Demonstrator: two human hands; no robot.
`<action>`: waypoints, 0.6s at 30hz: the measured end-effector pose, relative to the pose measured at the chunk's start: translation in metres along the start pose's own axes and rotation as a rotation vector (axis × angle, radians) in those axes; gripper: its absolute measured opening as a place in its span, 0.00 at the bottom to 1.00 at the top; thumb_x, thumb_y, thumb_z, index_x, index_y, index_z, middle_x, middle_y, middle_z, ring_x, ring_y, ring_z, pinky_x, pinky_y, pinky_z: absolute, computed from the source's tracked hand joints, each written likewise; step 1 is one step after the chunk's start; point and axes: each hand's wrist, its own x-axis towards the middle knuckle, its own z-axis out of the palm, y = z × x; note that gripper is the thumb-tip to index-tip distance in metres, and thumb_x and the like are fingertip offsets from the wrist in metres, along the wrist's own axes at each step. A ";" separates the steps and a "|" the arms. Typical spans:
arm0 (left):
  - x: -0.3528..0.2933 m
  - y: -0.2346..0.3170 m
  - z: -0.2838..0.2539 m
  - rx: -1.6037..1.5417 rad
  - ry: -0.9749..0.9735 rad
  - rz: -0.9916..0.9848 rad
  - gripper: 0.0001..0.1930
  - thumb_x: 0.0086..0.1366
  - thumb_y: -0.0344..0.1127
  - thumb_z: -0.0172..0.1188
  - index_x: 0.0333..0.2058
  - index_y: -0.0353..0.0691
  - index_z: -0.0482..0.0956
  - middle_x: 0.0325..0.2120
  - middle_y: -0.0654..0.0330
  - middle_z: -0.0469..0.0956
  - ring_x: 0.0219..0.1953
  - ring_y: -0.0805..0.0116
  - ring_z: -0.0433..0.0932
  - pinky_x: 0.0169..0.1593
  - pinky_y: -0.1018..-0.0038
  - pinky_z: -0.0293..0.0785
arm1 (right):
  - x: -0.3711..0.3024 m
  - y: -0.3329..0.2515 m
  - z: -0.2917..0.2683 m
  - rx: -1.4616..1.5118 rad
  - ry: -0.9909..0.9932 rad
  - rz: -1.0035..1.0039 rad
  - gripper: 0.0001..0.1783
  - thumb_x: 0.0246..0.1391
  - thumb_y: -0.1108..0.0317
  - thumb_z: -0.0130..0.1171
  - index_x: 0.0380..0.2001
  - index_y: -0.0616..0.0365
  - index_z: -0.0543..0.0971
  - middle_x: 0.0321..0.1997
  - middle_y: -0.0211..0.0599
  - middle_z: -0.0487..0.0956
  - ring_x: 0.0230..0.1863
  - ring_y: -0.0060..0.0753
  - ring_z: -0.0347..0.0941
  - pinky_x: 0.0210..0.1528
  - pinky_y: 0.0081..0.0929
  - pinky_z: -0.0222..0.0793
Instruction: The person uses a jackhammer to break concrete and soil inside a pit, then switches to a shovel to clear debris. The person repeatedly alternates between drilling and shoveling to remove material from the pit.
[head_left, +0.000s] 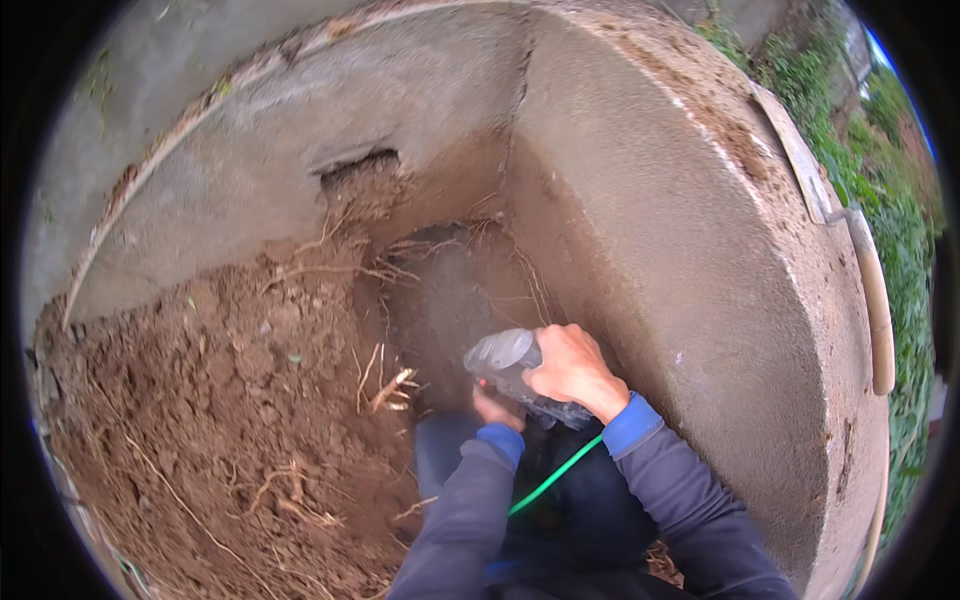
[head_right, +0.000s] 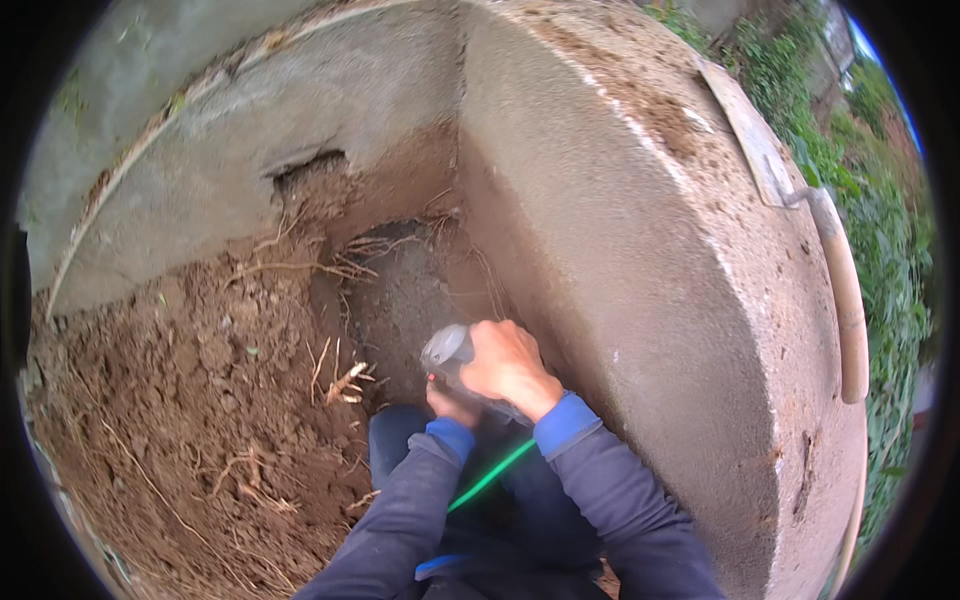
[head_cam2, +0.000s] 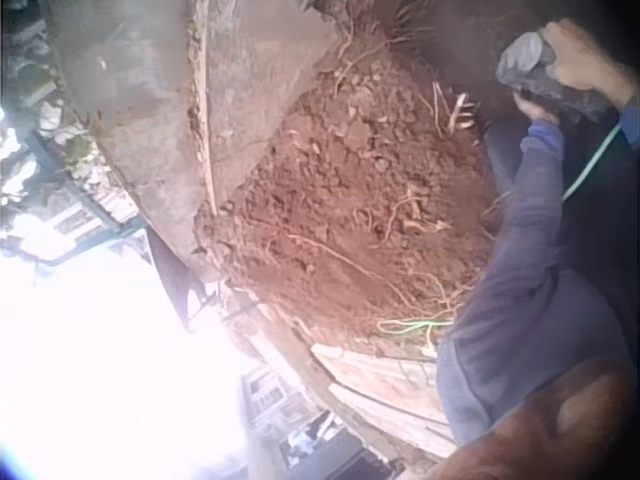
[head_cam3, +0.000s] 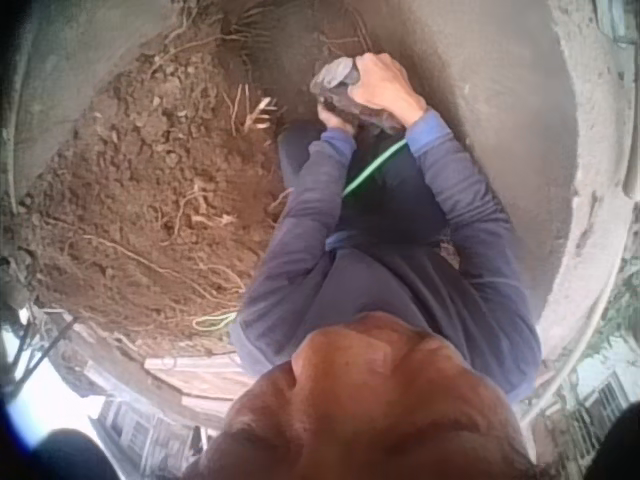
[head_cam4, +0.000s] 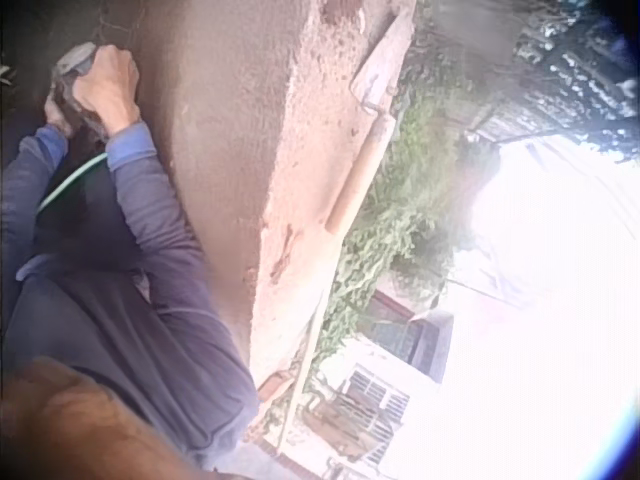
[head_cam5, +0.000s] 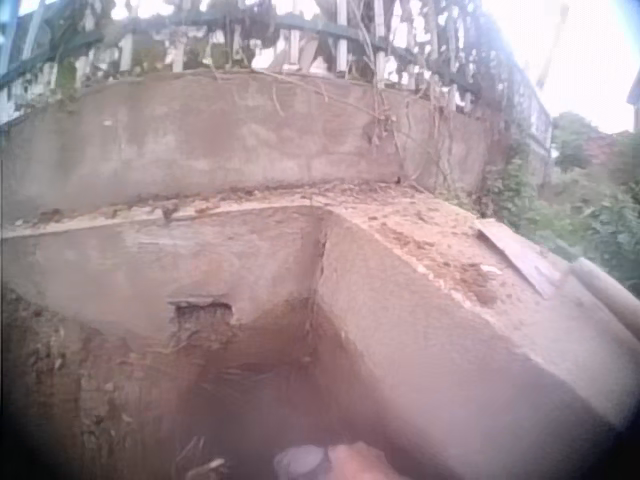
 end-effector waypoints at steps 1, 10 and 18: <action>0.002 -0.005 -0.003 -0.062 0.051 -0.024 0.37 0.70 0.63 0.35 0.67 0.45 0.67 0.67 0.55 0.67 0.71 0.53 0.61 0.73 0.57 0.53 | 0.000 -0.003 -0.001 -0.007 -0.006 0.044 0.20 0.41 0.64 0.66 0.37 0.68 0.84 0.37 0.65 0.82 0.45 0.65 0.80 0.49 0.49 0.77; -0.040 0.023 0.043 -0.111 -0.239 0.058 0.29 0.75 0.58 0.43 0.63 0.44 0.70 0.62 0.59 0.72 0.65 0.56 0.68 0.70 0.58 0.61 | -0.088 -0.020 -0.050 0.150 0.264 -0.107 0.16 0.41 0.71 0.66 0.37 0.66 0.84 0.32 0.59 0.82 0.40 0.63 0.80 0.42 0.42 0.78; -0.033 0.104 0.103 0.103 -0.236 0.098 0.26 0.74 0.58 0.47 0.54 0.43 0.76 0.48 0.57 0.81 0.51 0.56 0.80 0.58 0.57 0.75 | -0.109 -0.029 0.046 0.453 0.553 -0.117 0.15 0.42 0.70 0.71 0.34 0.63 0.81 0.29 0.52 0.83 0.34 0.50 0.83 0.37 0.40 0.77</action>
